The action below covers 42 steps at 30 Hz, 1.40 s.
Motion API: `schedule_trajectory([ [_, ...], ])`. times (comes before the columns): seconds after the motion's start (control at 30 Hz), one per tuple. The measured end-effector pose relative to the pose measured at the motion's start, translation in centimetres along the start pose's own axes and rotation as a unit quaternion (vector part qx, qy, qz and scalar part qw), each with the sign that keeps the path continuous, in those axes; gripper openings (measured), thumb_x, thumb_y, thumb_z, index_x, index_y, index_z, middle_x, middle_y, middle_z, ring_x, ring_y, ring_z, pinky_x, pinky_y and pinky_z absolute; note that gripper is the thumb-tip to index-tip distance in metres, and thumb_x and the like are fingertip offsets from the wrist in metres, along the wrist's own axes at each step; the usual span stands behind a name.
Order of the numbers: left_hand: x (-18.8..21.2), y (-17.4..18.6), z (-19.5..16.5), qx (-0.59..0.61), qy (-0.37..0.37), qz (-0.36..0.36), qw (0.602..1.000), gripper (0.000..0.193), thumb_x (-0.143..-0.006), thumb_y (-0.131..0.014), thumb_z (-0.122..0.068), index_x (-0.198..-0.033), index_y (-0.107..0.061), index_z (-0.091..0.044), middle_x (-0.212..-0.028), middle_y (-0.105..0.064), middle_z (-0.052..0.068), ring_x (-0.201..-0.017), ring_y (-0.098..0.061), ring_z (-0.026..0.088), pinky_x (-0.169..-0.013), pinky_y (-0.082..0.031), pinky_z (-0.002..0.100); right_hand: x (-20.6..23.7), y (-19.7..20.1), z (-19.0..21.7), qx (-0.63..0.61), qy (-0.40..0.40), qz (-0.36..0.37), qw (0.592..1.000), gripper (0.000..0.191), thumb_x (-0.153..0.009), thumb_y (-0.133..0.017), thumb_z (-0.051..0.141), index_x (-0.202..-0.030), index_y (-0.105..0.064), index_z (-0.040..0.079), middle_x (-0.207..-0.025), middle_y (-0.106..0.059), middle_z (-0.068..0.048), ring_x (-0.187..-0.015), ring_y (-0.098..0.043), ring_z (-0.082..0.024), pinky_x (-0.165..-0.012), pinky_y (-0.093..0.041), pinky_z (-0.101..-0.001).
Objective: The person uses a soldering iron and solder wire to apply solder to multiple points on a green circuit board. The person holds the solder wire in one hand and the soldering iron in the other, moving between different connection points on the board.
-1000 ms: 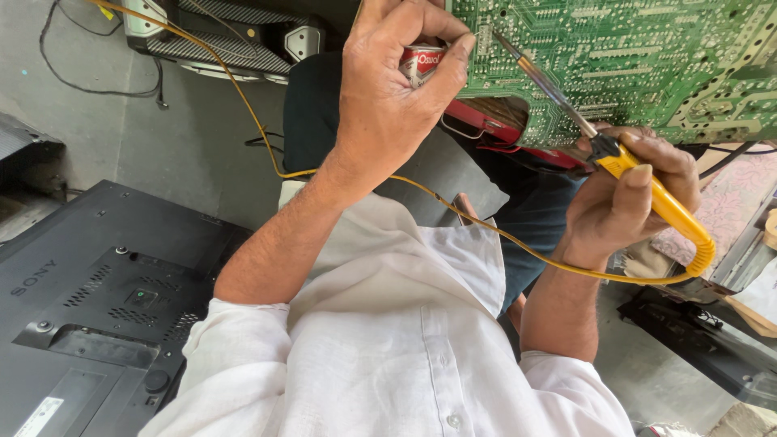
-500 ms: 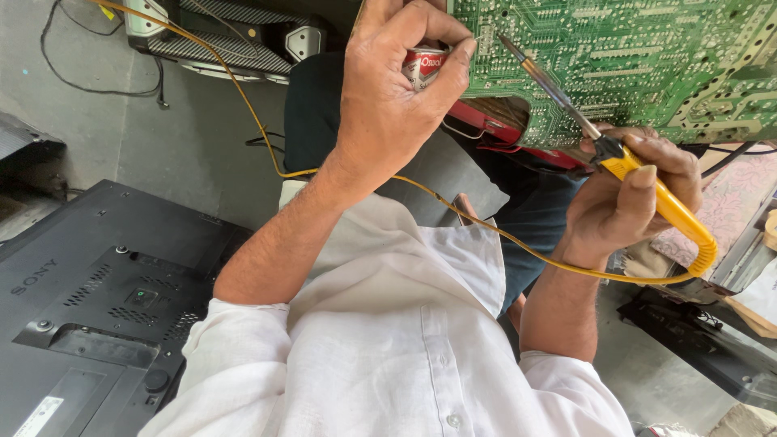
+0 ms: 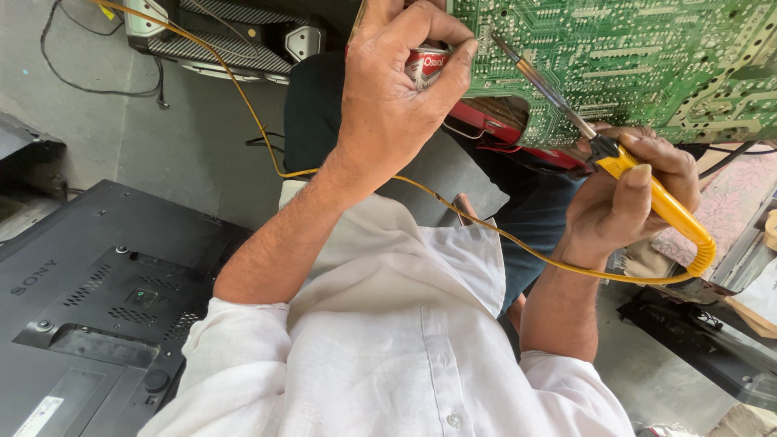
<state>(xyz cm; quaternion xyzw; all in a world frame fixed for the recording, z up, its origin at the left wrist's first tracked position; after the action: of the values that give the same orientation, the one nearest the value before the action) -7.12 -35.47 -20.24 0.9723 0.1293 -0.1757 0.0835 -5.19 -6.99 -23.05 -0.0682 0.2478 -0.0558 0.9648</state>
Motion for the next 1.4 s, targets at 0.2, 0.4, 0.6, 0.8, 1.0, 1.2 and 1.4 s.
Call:
schedule_trajectory([
  [0.2, 0.0, 0.0, 0.1, -0.003, -0.001, 0.0, 1.0, 0.008, -0.097, -0.08, -0.003, -0.099, -0.071, -0.004, -0.106, -0.059, 0.004, -0.091, -0.062, 0.014, -0.079, -0.053, 0.028, 0.0, 0.0, -0.1, 0.003, 0.01, -0.001, 1.0, 0.029, -0.105, -0.068, 0.017, -0.113, -0.056, -0.009, -0.106, -0.066, -0.024, -0.082, -0.07, -0.033, -0.071, -0.066, -0.0443],
  [0.4, 0.0, 0.1, 0.1, 0.006, -0.002, 0.001, 1.0, 0.008, -0.098, -0.079, -0.003, -0.099, -0.071, -0.004, -0.106, -0.058, 0.005, -0.09, -0.062, 0.014, -0.079, -0.053, 0.028, 0.2, 0.2, -0.3, -0.003, -0.006, -0.002, 1.0, 0.027, -0.106, -0.068, 0.015, -0.116, -0.055, -0.007, -0.101, -0.066, -0.025, -0.082, -0.07, -0.034, -0.073, -0.066, -0.0446],
  [0.6, -0.3, 0.1, -0.1, -0.024, -0.011, -0.002, 1.0, 0.006, -0.097, -0.078, -0.004, -0.098, -0.072, -0.004, -0.098, -0.068, 0.003, -0.092, -0.06, 0.019, -0.08, -0.05, 0.03, 0.1, 0.0, -0.7, -0.006, 0.0, -0.002, 1.0, 0.028, -0.104, -0.068, 0.014, -0.117, -0.056, -0.007, -0.109, -0.066, -0.022, -0.084, -0.07, -0.032, -0.073, -0.067, -0.0439],
  [0.8, -0.4, 0.7, 0.1, 0.011, -0.022, -0.003, 1.0, 0.006, -0.097, -0.077, -0.005, -0.097, -0.071, -0.003, -0.086, -0.071, 0.003, -0.077, -0.063, 0.014, -0.072, -0.049, 0.03, 0.3, -0.6, -0.5, 0.0, -0.009, 0.013, 1.0, 0.028, -0.105, -0.068, 0.016, -0.117, -0.059, -0.008, -0.106, -0.066, -0.021, -0.085, -0.068, -0.031, -0.075, -0.065, -0.0408],
  [1.0, 0.0, 0.4, 1.3, 0.035, 0.047, 0.0, 0.998, 0.013, -0.1, -0.078, -0.007, -0.091, -0.07, -0.002, -0.07, -0.062, 0.0, -0.06, -0.048, 0.007, -0.058, -0.037, 0.027, 0.5, -0.7, -0.8, 0.007, -0.014, 0.017, 1.0, 0.03, -0.103, -0.07, 0.018, -0.112, -0.059, -0.009, -0.105, -0.065, -0.019, -0.082, -0.069, -0.029, -0.073, -0.064, -0.0393],
  [1.2, 0.3, 0.4, 0.9, 0.017, -0.004, -0.006, 1.0, 0.007, -0.1, -0.078, -0.006, -0.098, -0.071, -0.004, -0.084, -0.071, 0.001, -0.072, -0.061, 0.011, -0.072, -0.046, 0.028, 0.5, -0.6, -0.9, -0.001, 0.011, 0.002, 1.0, 0.028, -0.106, -0.069, 0.016, -0.116, -0.059, -0.009, -0.105, -0.065, -0.021, -0.089, -0.066, -0.029, -0.08, -0.062, -0.04],
  [1.4, 0.5, 0.6, 0.6, -0.016, -0.004, 0.003, 1.0, 0.006, -0.097, -0.078, -0.005, -0.099, -0.073, -0.006, -0.094, -0.075, 0.001, -0.092, -0.065, 0.017, -0.085, -0.049, 0.031, 0.5, -0.7, -0.7, -0.022, -0.004, 0.007, 1.0, 0.029, -0.104, -0.068, 0.017, -0.113, -0.058, -0.008, -0.102, -0.065, -0.02, -0.081, -0.068, -0.031, -0.073, -0.063, -0.0405],
])
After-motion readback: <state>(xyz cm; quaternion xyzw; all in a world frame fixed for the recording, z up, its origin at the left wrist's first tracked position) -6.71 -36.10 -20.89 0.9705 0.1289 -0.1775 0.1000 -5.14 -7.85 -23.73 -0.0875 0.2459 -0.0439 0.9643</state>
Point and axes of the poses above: each hand's wrist, its own x-axis away from the middle knuckle, its own y-axis out of the back of the hand, z = x × y, the point moved 3 cm from there along -x, towards the middle knuckle
